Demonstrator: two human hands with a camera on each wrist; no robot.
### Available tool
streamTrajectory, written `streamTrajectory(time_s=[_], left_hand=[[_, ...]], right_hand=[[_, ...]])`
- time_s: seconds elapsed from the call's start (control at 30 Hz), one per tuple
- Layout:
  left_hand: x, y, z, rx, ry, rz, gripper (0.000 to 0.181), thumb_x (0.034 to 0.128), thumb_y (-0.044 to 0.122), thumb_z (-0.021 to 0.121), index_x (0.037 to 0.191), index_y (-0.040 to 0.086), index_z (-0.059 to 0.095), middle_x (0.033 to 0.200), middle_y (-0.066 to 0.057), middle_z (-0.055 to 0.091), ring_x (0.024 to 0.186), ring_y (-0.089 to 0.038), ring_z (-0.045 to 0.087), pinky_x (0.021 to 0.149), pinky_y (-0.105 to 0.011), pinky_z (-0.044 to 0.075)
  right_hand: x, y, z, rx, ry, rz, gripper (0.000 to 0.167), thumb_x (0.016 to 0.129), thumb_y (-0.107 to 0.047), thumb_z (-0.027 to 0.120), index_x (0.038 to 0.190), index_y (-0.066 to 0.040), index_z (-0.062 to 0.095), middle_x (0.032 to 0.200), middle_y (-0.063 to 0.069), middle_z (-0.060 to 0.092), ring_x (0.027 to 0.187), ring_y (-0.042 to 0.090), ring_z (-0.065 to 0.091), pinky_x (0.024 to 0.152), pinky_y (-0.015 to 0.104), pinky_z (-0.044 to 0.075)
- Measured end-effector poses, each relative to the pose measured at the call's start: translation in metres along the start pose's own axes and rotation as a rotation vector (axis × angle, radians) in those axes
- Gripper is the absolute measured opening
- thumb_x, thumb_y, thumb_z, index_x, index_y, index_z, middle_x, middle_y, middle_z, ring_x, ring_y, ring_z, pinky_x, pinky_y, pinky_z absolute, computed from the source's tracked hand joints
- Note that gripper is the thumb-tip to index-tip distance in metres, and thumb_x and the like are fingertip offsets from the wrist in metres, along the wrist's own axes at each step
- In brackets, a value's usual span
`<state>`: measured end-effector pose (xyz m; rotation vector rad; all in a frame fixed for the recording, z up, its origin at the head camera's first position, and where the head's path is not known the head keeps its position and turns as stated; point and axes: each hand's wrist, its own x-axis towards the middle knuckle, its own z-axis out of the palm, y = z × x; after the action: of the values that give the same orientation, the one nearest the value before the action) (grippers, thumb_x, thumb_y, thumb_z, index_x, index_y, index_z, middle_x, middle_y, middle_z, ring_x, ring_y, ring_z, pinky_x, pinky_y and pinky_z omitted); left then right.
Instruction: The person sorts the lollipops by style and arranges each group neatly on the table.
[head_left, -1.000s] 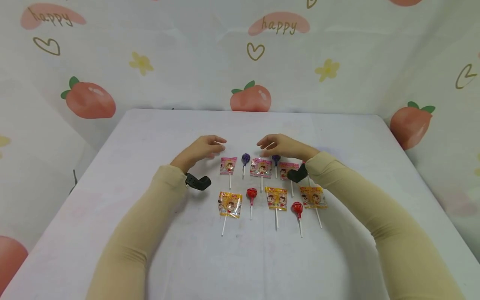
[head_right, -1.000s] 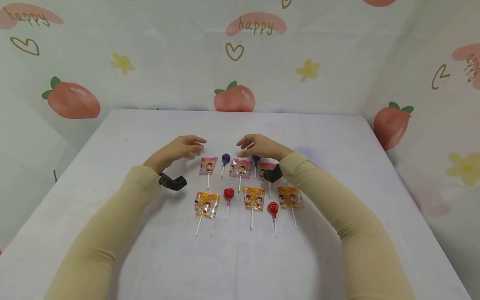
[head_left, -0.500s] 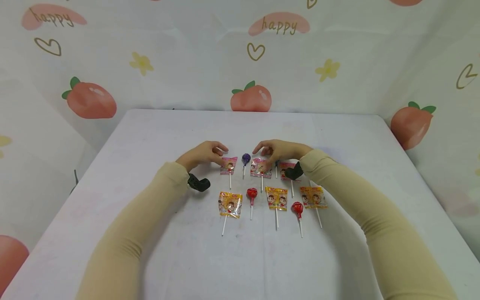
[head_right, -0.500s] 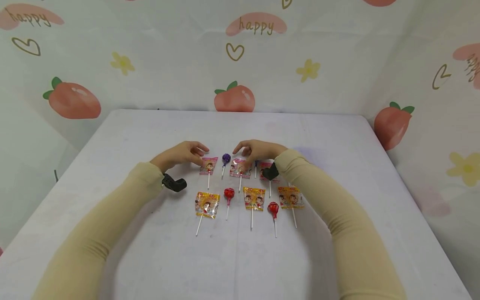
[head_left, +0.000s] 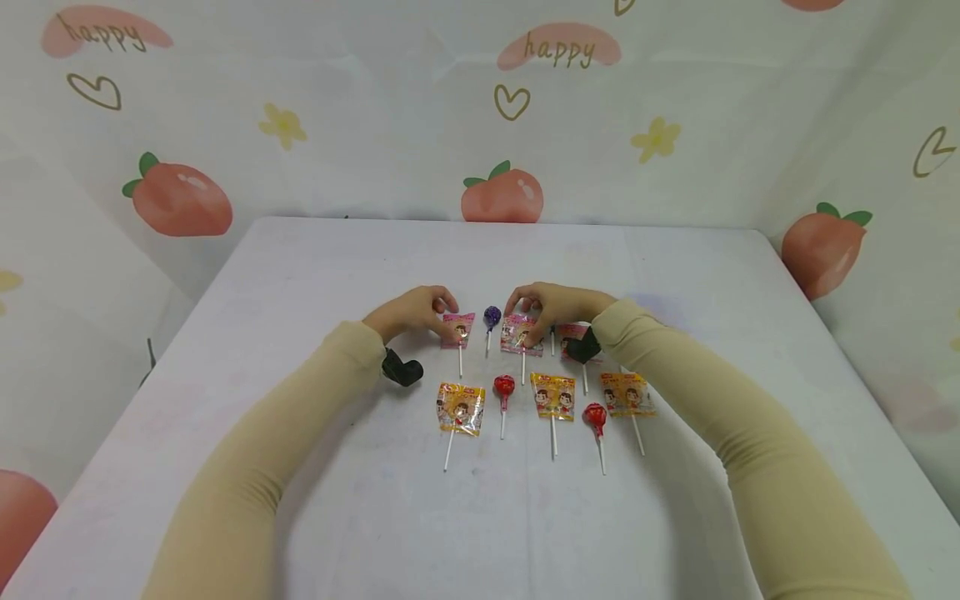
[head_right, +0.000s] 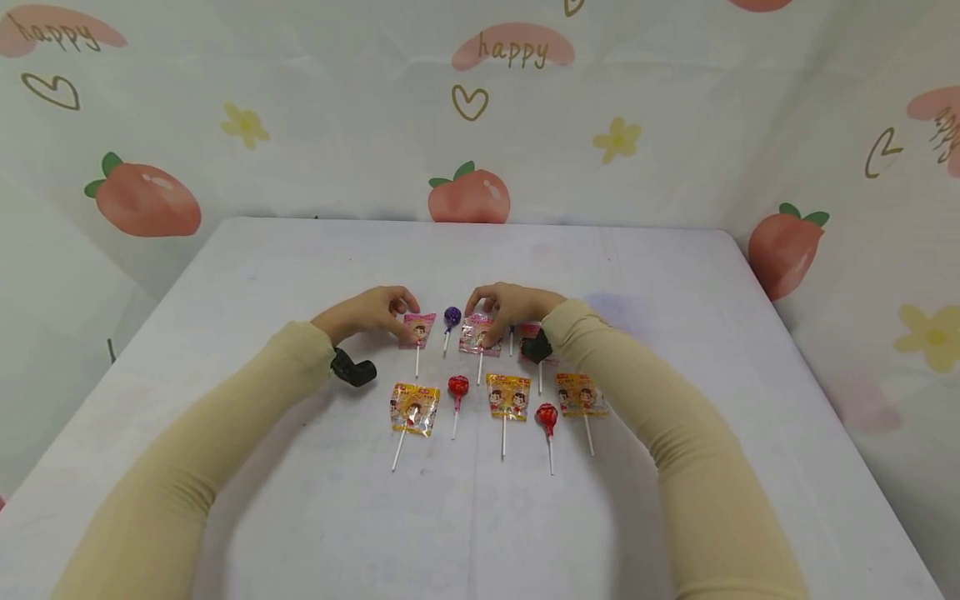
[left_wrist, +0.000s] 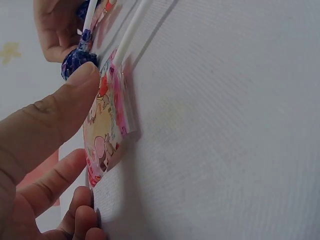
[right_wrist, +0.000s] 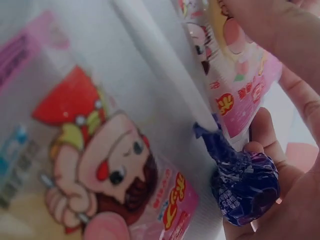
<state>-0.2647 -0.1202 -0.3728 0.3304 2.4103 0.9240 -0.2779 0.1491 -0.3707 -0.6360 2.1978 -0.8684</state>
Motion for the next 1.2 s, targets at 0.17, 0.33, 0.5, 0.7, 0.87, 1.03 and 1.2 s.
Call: streamTrajectory(time_s=[0.17, 0.33, 0.5, 0.7, 0.87, 1.03, 1.2], left_hand=[[0.0024, 0.0, 0.0017, 0.021, 0.0, -0.016, 0.049, 0.0746, 0.023, 0.084, 0.114, 0.009, 0.058, 0.1, -0.008, 0.043, 0.094, -0.022, 0.04, 0.079, -0.034, 0.032], [0.0036, 0.0004, 0.004, 0.039, 0.008, -0.04, 0.05, 0.0757, 0.022, 0.083, 0.116, 0.01, 0.057, 0.103, -0.008, 0.043, 0.096, -0.022, 0.04, 0.079, -0.033, 0.032], [0.0048, -0.0007, 0.0041, 0.033, 0.023, -0.054, 0.051, 0.0731, 0.021, 0.085, 0.115, 0.012, 0.057, 0.104, -0.008, 0.044, 0.095, -0.023, 0.041, 0.078, -0.033, 0.034], [0.0029, 0.0022, 0.0036, 0.027, 0.035, -0.055, 0.05, 0.0718, 0.021, 0.086, 0.111, 0.011, 0.057, 0.102, -0.007, 0.045, 0.094, -0.022, 0.041, 0.077, -0.033, 0.033], [0.0016, 0.0013, 0.0042, 0.035, 0.041, -0.031, 0.048, 0.0723, 0.021, 0.085, 0.109, 0.009, 0.057, 0.1, -0.007, 0.045, 0.091, -0.021, 0.041, 0.076, -0.032, 0.034], [-0.0011, -0.0002, 0.007, 0.024, 0.063, -0.02, 0.048, 0.0726, 0.018, 0.085, 0.108, 0.006, 0.055, 0.108, -0.01, 0.048, 0.097, -0.022, 0.043, 0.083, -0.033, 0.037], [-0.0019, 0.0016, 0.0089, 0.001, 0.087, -0.017, 0.045, 0.0729, 0.013, 0.083, 0.105, 0.002, 0.053, 0.103, -0.01, 0.049, 0.094, -0.021, 0.044, 0.082, -0.03, 0.037]], right_hand=[[0.001, 0.0016, 0.0014, -0.01, 0.008, -0.017, 0.052, 0.077, -0.011, 0.081, 0.123, -0.013, 0.057, 0.134, 0.02, 0.044, 0.119, 0.031, 0.04, 0.101, 0.047, 0.038], [-0.0004, 0.0018, 0.0023, -0.026, 0.016, -0.028, 0.052, 0.077, -0.011, 0.081, 0.123, -0.013, 0.057, 0.133, 0.019, 0.045, 0.115, 0.03, 0.042, 0.098, 0.045, 0.039], [0.0003, 0.0007, 0.0024, -0.049, 0.025, -0.026, 0.05, 0.078, -0.013, 0.081, 0.122, -0.015, 0.057, 0.133, 0.019, 0.045, 0.117, 0.031, 0.041, 0.102, 0.049, 0.037], [0.0013, 0.0, 0.001, -0.07, 0.036, -0.009, 0.05, 0.078, -0.013, 0.081, 0.122, -0.016, 0.057, 0.135, 0.017, 0.045, 0.121, 0.032, 0.04, 0.105, 0.052, 0.035], [0.0005, -0.0005, 0.0016, -0.059, 0.038, -0.02, 0.049, 0.078, -0.011, 0.08, 0.122, -0.015, 0.057, 0.135, 0.018, 0.045, 0.121, 0.032, 0.04, 0.103, 0.051, 0.036], [0.0002, -0.0013, 0.0029, -0.059, 0.035, -0.025, 0.049, 0.079, -0.012, 0.08, 0.122, -0.015, 0.057, 0.135, 0.019, 0.045, 0.122, 0.034, 0.04, 0.104, 0.052, 0.036], [-0.0009, -0.0007, 0.0025, -0.065, 0.033, -0.014, 0.049, 0.079, -0.013, 0.081, 0.122, -0.016, 0.058, 0.136, 0.018, 0.044, 0.123, 0.034, 0.04, 0.104, 0.053, 0.035]])
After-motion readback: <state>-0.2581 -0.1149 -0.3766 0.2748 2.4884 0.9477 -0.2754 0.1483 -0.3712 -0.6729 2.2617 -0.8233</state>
